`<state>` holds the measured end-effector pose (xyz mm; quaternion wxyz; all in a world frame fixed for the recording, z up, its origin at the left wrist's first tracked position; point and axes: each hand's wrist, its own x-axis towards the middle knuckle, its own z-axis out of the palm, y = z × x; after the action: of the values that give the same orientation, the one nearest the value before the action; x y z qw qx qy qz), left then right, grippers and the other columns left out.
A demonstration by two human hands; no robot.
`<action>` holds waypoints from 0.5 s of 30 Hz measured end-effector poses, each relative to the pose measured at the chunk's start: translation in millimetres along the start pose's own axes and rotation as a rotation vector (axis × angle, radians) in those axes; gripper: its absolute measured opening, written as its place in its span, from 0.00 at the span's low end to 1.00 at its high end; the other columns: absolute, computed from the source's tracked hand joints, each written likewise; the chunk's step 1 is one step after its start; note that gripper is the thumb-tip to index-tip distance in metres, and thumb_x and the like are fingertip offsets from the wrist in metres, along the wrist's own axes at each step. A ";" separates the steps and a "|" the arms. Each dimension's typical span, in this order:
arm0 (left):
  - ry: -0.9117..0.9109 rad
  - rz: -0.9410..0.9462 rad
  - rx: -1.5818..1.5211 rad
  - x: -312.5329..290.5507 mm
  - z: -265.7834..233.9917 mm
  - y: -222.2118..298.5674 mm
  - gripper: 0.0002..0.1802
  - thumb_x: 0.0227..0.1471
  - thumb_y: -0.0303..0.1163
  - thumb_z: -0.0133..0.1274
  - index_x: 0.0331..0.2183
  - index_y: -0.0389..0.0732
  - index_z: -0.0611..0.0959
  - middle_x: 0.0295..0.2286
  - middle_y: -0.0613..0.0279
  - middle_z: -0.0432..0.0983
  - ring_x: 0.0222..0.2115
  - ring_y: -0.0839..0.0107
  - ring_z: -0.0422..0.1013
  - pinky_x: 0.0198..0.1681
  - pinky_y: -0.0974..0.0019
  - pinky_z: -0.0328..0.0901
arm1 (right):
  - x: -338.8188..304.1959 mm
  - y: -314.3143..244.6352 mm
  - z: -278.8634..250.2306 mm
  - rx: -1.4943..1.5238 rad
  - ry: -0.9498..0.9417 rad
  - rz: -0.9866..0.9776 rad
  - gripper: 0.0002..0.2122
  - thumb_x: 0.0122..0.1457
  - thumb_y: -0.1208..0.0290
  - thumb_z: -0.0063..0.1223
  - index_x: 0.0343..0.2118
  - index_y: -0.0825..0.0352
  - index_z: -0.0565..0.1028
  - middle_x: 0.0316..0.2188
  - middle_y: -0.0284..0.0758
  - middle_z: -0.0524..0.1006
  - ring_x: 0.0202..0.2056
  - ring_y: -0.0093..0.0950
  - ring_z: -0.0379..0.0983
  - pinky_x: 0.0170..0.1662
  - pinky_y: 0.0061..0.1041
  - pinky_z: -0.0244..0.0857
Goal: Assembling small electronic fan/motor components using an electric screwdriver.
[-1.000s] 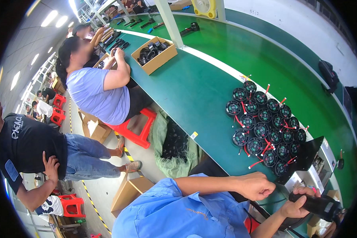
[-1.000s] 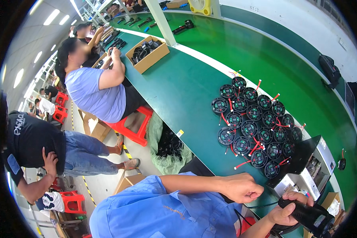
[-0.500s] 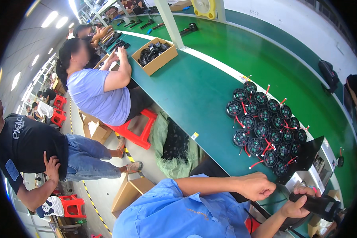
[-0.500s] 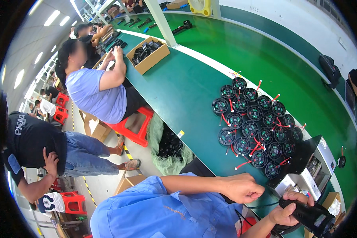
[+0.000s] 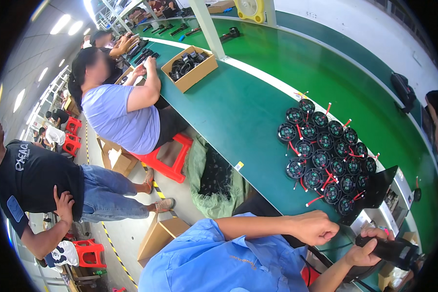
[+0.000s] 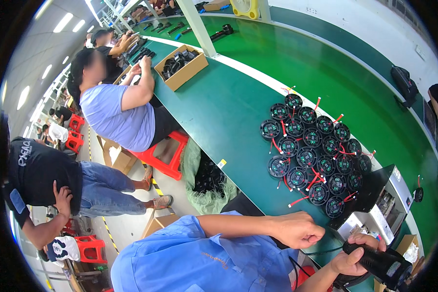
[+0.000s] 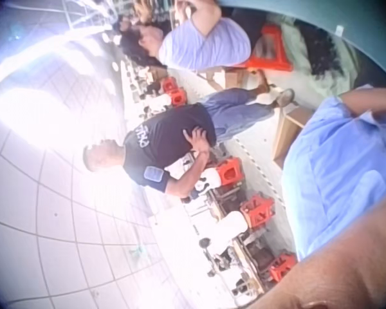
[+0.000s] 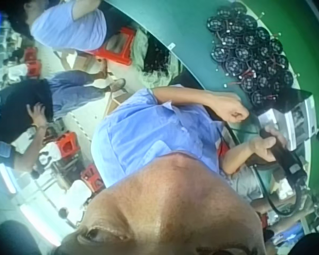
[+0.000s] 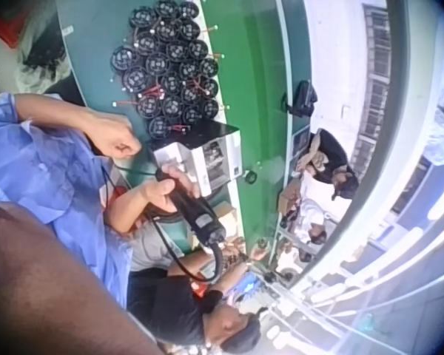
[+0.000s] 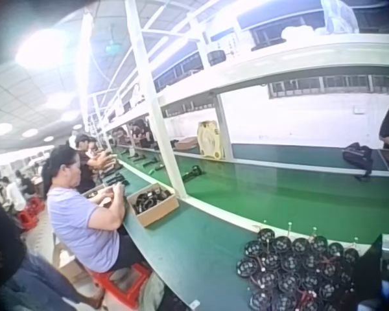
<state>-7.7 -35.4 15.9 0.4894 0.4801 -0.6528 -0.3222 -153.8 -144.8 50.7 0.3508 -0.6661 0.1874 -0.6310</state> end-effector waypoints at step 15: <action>0.001 -0.009 0.000 0.0 2.1 -0.6 0.06 0.38 0.25 0.51 0.20 0.41 0.69 0.11 0.59 0.65 0.15 0.55 0.65 0.18 0.57 0.55 | -1.3 -1.8 0.9 0.040 0.006 0.011 0.27 0.56 0.65 0.46 0.51 0.81 0.53 0.23 0.37 0.68 0.22 0.25 0.62 0.27 0.23 0.61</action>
<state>-9.5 -35.8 14.7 0.4883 0.4830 -0.6505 -0.3242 -153.4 -142.5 51.1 0.3670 -0.6561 0.1795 -0.6345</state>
